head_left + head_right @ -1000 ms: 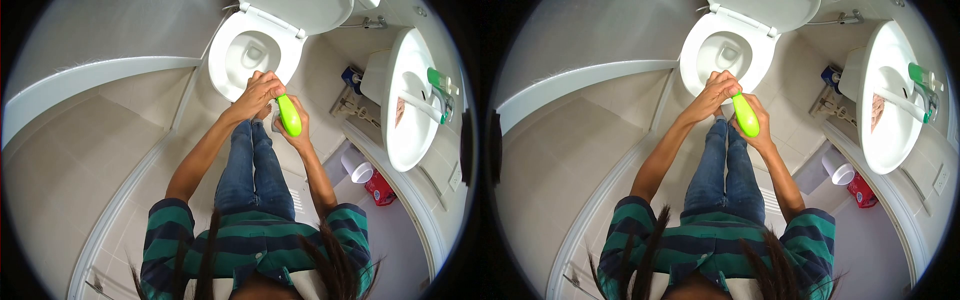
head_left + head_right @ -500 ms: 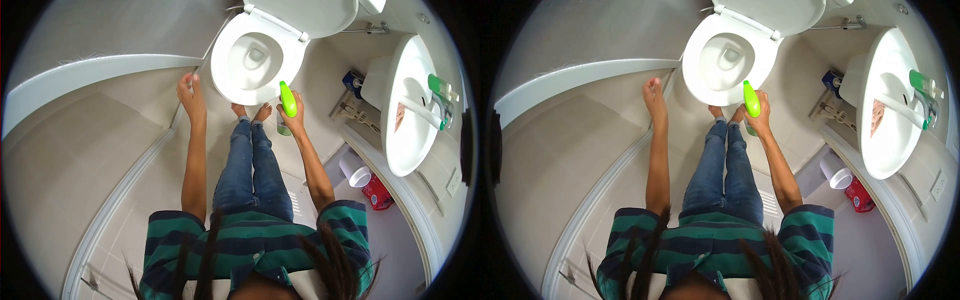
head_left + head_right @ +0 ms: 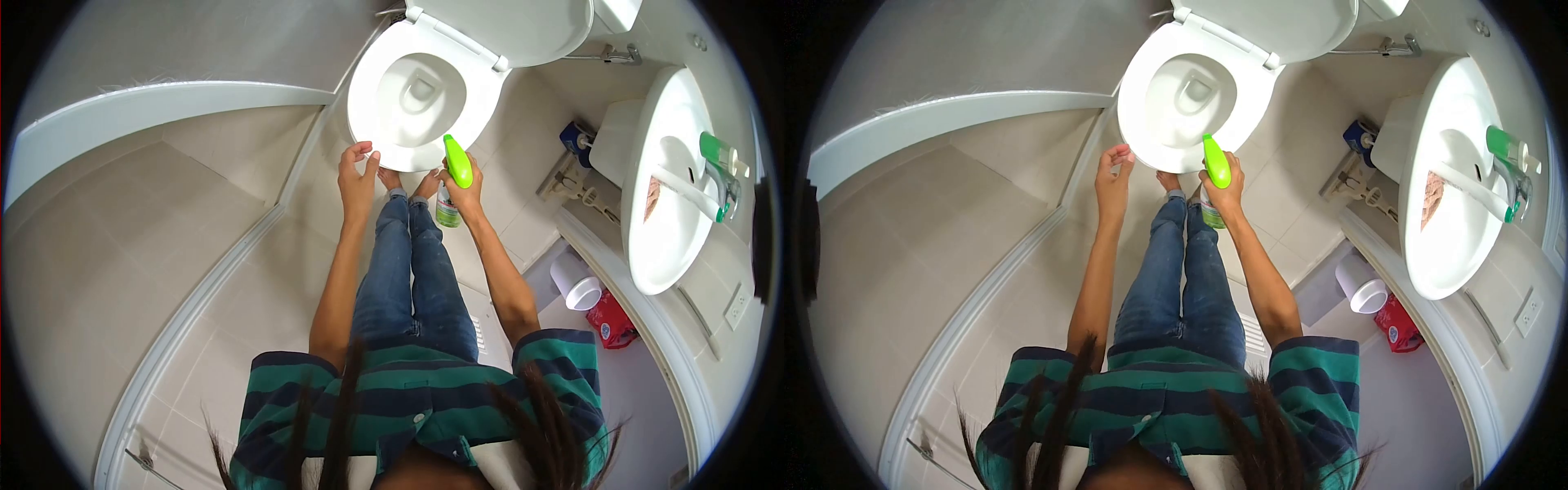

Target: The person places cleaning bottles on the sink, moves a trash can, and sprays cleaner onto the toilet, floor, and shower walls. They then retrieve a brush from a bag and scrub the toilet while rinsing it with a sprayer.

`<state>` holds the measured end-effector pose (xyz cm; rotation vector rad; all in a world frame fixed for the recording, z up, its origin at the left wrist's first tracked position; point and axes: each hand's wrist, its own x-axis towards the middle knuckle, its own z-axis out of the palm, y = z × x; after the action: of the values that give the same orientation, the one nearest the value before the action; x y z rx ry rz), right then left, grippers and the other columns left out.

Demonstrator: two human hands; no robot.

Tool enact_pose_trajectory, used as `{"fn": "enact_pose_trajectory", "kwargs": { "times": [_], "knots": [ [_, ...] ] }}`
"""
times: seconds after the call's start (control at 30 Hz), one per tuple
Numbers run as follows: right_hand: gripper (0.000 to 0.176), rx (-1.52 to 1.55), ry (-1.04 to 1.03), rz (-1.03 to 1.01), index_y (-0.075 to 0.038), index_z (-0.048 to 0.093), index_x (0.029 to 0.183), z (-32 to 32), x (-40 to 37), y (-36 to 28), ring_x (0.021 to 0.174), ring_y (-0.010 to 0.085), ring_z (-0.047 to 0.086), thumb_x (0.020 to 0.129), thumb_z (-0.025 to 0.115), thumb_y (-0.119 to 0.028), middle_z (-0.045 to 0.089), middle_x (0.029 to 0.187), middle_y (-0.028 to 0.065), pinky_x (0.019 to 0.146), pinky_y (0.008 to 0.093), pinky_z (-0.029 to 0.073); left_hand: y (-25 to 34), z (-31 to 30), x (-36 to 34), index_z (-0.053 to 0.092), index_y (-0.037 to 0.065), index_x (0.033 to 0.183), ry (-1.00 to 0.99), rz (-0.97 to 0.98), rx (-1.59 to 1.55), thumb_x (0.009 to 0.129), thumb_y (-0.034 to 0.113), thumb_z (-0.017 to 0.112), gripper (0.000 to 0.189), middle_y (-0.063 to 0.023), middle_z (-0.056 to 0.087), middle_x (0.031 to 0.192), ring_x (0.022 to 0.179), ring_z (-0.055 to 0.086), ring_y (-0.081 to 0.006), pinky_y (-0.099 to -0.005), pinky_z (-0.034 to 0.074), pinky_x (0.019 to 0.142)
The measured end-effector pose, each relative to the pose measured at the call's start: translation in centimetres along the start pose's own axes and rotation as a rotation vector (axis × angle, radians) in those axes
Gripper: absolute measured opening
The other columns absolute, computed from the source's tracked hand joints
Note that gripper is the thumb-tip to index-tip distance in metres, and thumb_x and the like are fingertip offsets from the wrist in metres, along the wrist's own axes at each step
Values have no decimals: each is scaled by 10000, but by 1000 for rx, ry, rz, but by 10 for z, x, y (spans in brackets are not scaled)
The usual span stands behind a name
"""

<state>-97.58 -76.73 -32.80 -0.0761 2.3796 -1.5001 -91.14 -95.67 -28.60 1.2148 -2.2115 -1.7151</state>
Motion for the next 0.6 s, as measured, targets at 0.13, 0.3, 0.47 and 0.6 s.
{"fn": "enact_pose_trajectory", "kwargs": {
  "times": [0.13,0.3,0.47,0.6],
  "knots": [
    [355,34,-73,-27,-23,608,951,-8,-9,-17,857,272,551,598,608,13,585,858,104,770,334,441,13,10,-1,563,84,1109,-190,122,-16,828,230,615,321,-41,567,1075,1003,501,-147,-264,387,827],
    [468,119,-193,-245,-13,582,1047,-32,-23,-65,888,279,545,588,586,78,579,981,120,802,331,434,70,13,2,612,100,1072,-588,233,-125,786,186,649,301,-41,572,1073,1041,468,-187,-315,342,928],
    [460,57,-194,-342,-6,588,1031,-48,-34,-97,918,278,546,583,596,94,600,995,114,810,342,437,87,8,8,674,103,950,-902,320,-149,707,257,726,292,-7,572,1027,1030,473,-163,-309,327,940],
    [412,-31,-36,-610,-14,592,1000,-52,-41,-99,915,281,556,599,637,71,611,936,93,796,354,444,115,8,-13,697,154,866,-911,468,-134,661,276,749,244,31,570,967,1025,423,-155,-350,213,983]
  ]
}}
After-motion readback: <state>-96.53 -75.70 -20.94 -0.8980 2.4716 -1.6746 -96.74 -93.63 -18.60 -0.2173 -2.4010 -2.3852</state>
